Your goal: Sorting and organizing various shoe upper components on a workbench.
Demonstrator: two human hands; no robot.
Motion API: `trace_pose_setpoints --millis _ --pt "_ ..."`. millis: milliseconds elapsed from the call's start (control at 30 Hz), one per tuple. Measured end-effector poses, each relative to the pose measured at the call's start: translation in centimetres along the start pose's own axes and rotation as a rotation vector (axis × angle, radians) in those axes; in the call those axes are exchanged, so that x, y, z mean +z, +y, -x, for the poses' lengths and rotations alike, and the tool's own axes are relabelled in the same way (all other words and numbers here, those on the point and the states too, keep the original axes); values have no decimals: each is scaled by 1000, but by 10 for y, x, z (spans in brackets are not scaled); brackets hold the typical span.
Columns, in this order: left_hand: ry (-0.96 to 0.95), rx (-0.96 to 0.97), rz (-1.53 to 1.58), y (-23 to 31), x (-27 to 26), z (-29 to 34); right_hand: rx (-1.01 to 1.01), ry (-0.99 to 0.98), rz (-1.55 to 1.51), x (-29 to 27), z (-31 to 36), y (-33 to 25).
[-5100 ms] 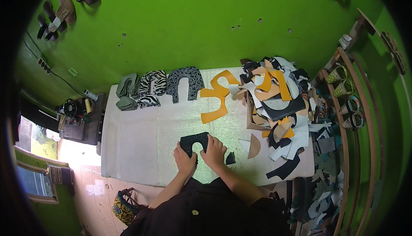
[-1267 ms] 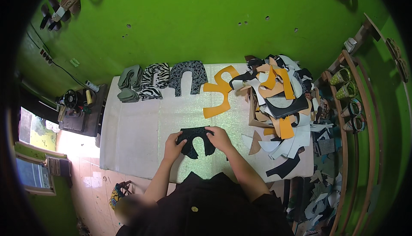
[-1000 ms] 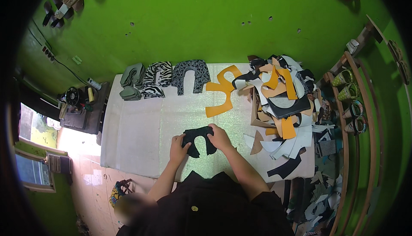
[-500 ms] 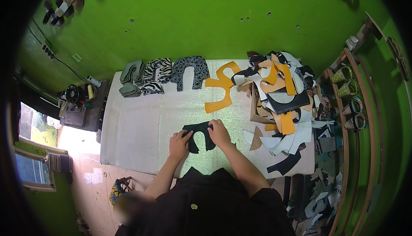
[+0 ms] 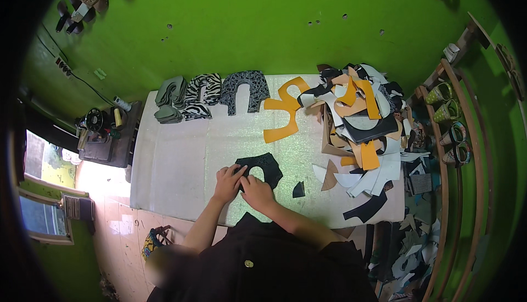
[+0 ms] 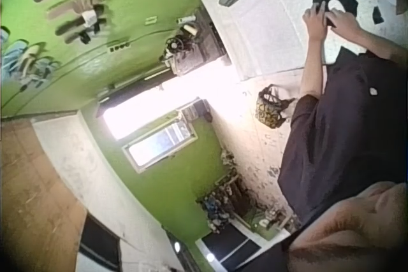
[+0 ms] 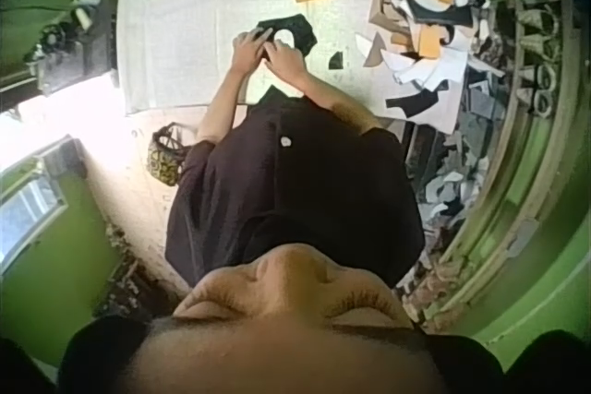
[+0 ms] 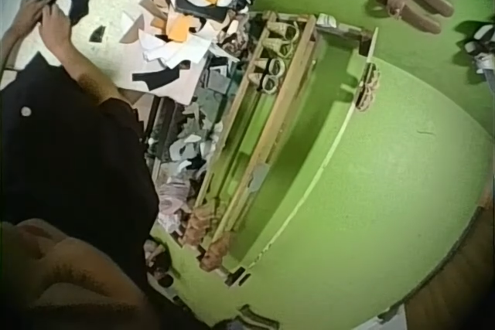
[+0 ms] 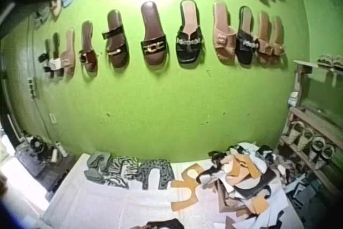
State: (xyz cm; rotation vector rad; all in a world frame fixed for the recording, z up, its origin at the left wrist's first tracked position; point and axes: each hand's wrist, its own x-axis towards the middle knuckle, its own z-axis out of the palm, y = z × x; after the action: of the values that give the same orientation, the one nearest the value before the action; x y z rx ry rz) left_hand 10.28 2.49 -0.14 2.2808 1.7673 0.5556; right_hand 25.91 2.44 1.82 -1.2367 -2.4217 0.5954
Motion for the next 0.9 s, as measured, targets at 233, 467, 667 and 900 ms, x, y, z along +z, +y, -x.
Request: trace_pose_setpoints --millis 233,467,667,900 --pt "-5 -5 41 0 -1 -2 -178 143 194 7 4 4" --pt "-35 -29 -19 17 -25 -14 -12 179 61 -32 15 14" --pt "-20 235 29 37 -3 -38 182 157 23 -32 29 50" --pt "-114 77 -1 30 25 -38 145 -68 180 -9 47 51"
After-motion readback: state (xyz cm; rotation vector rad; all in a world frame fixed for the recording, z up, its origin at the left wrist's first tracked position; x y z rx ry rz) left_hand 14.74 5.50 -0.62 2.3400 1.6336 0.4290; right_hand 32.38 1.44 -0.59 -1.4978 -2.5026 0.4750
